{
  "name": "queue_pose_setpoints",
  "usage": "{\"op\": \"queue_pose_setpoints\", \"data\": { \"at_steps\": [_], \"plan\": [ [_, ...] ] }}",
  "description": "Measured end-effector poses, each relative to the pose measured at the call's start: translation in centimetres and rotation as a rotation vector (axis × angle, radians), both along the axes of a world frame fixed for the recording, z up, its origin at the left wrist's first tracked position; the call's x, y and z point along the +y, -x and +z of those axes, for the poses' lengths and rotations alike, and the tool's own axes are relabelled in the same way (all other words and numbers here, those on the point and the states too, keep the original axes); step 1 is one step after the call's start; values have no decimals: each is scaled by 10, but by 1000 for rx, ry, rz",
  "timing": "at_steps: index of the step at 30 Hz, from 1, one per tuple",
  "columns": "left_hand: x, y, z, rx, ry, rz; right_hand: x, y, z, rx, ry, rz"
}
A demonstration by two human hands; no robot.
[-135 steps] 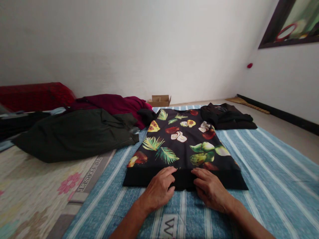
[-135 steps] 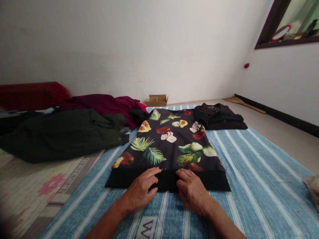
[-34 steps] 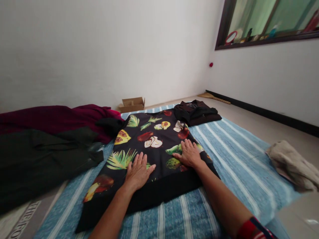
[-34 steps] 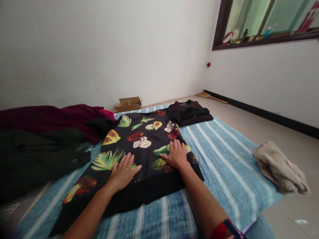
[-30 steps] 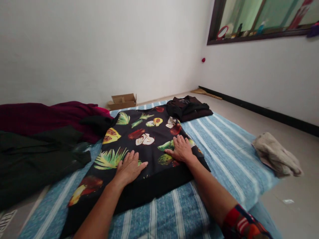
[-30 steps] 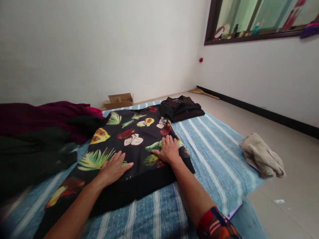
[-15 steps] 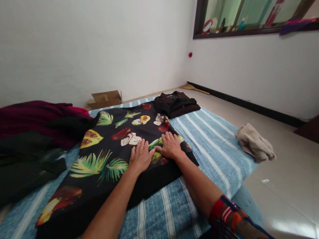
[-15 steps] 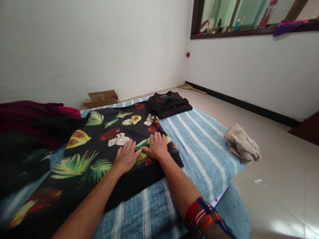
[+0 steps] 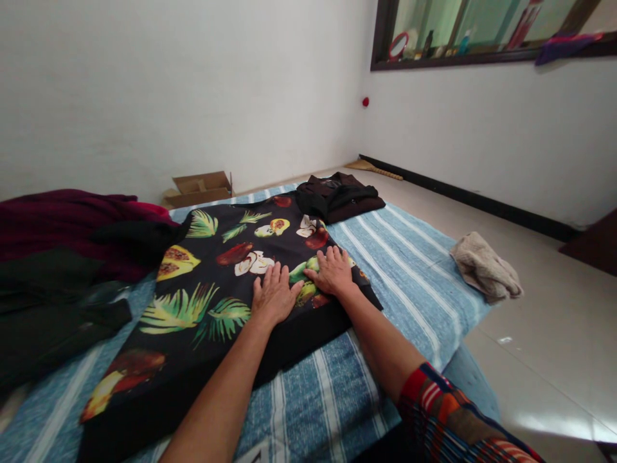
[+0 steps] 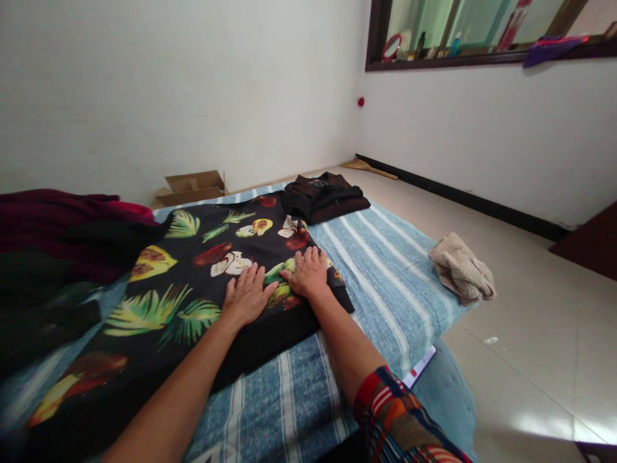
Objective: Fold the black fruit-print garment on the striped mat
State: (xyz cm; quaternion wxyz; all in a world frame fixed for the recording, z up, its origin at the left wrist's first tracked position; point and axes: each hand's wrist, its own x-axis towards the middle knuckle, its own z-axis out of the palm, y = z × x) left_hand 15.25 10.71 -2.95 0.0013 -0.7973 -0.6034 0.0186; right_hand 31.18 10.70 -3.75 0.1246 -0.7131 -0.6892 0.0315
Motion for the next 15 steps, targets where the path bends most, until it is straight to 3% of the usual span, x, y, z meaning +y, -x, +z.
{"op": "queue_pose_setpoints", "data": {
  "at_steps": [15],
  "plan": [
    [-1,-1,-1,-11,11,21,0,-1,0,9,46,-62]
  ]
}}
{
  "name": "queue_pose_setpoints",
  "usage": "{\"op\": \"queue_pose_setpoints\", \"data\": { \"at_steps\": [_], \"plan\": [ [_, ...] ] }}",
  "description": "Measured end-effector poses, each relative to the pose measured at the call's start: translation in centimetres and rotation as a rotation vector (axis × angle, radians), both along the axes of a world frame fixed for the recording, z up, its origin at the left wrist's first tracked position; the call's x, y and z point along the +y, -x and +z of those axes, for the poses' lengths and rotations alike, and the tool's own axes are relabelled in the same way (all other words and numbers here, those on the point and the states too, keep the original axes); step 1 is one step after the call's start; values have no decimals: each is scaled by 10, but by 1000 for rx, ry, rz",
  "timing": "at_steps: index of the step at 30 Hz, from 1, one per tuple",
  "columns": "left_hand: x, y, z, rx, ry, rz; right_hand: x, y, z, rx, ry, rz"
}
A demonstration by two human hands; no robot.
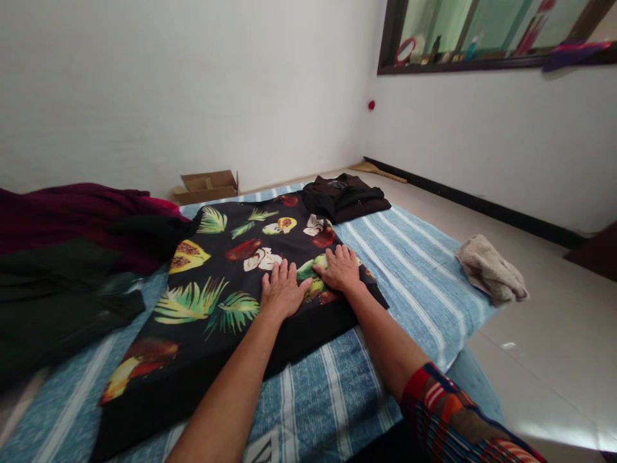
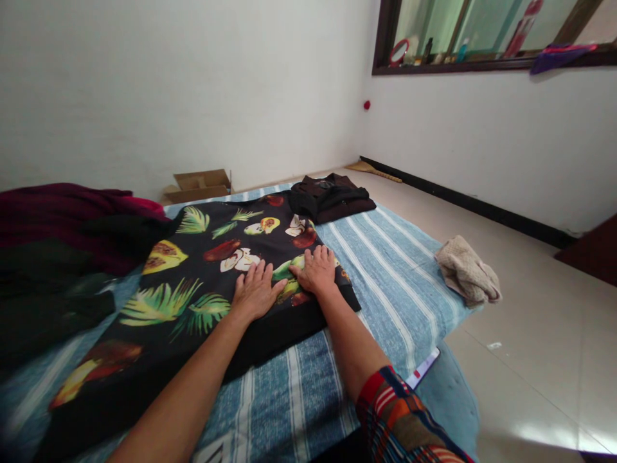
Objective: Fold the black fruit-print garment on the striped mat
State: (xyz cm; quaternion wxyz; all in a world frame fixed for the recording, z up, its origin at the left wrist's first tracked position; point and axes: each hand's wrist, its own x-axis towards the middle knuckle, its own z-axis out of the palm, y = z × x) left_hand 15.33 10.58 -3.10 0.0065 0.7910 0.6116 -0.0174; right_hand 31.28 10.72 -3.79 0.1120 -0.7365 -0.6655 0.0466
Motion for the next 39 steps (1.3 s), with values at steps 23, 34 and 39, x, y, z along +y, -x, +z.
{"op": "queue_pose_setpoints", "data": {
  "at_steps": [23,34,39],
  "plan": [
    [-9,10,-10,-65,-56,-6,-2,3,-9,22,27,-28],
    [-3,5,17,-55,91,2,-3,6,-10,29,-14,-32],
    [30,-10,28,-70,-15,17,-4,8,-8,14,-4,-27]
  ]
}}
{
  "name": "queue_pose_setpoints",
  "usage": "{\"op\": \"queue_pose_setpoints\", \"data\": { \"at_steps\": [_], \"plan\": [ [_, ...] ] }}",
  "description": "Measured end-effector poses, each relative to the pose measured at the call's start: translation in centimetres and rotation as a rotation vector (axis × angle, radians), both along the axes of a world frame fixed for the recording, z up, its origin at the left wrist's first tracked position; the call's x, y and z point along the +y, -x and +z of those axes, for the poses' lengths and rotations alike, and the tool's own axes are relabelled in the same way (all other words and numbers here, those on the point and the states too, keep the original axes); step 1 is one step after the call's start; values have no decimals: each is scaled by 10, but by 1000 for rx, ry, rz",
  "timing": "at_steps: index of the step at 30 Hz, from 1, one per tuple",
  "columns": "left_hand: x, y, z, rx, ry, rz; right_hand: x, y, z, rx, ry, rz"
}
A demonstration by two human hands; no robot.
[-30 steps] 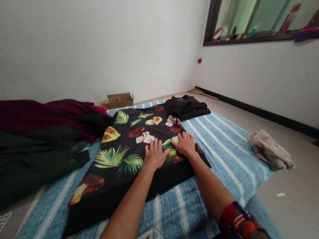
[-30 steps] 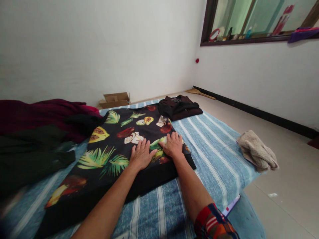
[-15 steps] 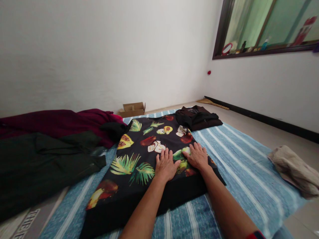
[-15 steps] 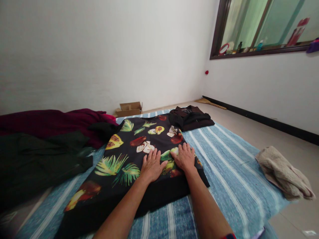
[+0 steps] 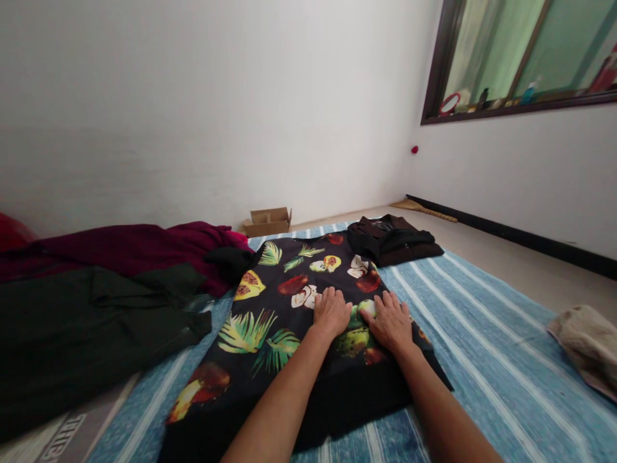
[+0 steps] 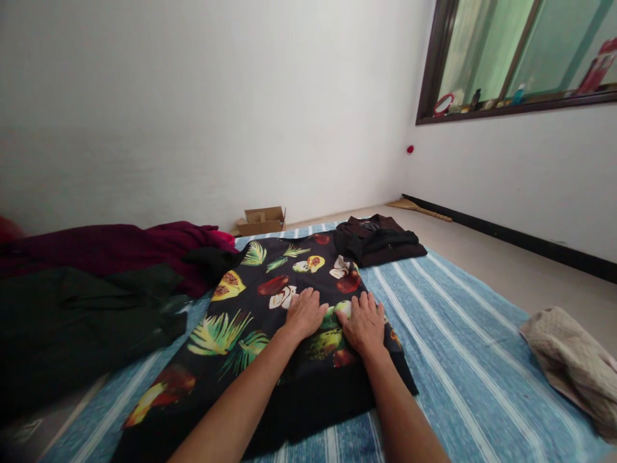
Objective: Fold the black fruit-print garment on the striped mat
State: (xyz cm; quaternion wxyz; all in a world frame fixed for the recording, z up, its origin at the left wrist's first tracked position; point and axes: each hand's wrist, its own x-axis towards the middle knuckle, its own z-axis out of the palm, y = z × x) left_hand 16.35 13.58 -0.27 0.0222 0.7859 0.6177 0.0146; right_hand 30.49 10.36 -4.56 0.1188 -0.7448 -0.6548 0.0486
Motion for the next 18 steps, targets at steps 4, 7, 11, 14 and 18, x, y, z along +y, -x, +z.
{"op": "queue_pose_setpoints", "data": {
  "at_steps": [4,7,11,14,18],
  "plan": [
    [34,-13,-11,-18,-43,56,0,1,1,-1,-27,-1],
    [51,-18,-25,-34,-37,92,1,2,1,4,-36,-6],
    [58,-19,-42,-45,-42,101,0,1,2,36,-22,-7],
    [57,-18,-47,-37,-59,101,3,-7,13,71,-32,14],
    [55,-18,-46,-24,-78,99,29,-27,39,101,-7,5]
  ]
}}
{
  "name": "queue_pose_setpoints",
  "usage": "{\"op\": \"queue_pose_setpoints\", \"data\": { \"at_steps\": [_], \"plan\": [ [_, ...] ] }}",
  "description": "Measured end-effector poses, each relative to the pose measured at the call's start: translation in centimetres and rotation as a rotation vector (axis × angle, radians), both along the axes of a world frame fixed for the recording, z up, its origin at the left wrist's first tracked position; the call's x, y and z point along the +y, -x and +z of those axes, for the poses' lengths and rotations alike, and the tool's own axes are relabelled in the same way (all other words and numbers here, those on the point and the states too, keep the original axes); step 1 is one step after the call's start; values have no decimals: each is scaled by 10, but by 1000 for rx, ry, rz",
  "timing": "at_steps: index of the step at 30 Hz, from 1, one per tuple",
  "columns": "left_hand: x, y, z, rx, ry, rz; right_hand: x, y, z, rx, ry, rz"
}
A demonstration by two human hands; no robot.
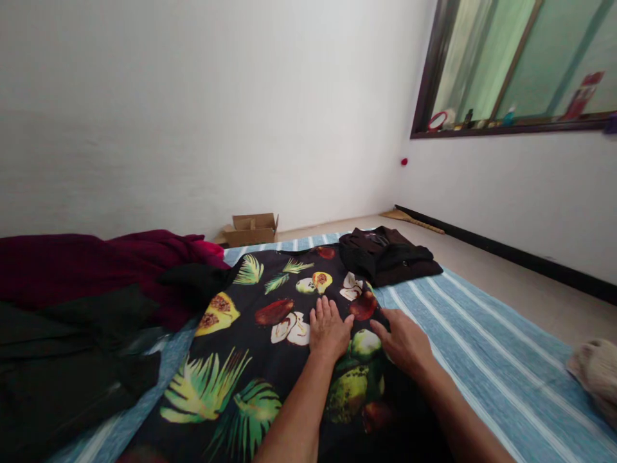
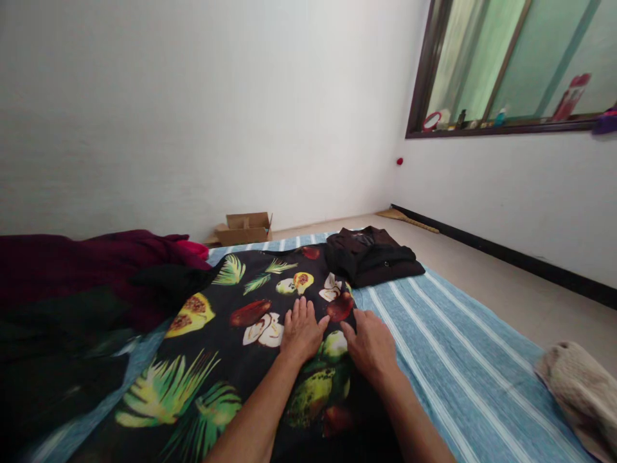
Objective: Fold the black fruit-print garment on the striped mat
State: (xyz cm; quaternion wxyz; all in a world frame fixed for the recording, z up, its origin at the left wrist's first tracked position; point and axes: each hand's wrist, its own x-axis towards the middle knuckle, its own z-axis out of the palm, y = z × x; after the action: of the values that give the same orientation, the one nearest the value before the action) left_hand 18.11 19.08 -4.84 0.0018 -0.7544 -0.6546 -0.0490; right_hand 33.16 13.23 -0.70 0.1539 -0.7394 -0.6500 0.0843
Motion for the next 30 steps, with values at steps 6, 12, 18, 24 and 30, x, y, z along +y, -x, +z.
{"op": "queue_pose_setpoints", "data": {
  "at_steps": [6,12,18,24,30],
  "plan": [
    [-2,2,-3,-6,-53,-9,78,-35,23,-5,19,-133],
    [-1,3,-6,-9,-78,-6,136,-42,15,186,153,-94],
    [0,4,-8,-19,-62,-7,158,-40,-5,377,233,-53],
    [-1,3,-7,-6,-56,-4,160,-38,-2,461,192,14],
    [1,3,-4,-6,-46,5,162,-34,12,430,112,110]
  ]
}}
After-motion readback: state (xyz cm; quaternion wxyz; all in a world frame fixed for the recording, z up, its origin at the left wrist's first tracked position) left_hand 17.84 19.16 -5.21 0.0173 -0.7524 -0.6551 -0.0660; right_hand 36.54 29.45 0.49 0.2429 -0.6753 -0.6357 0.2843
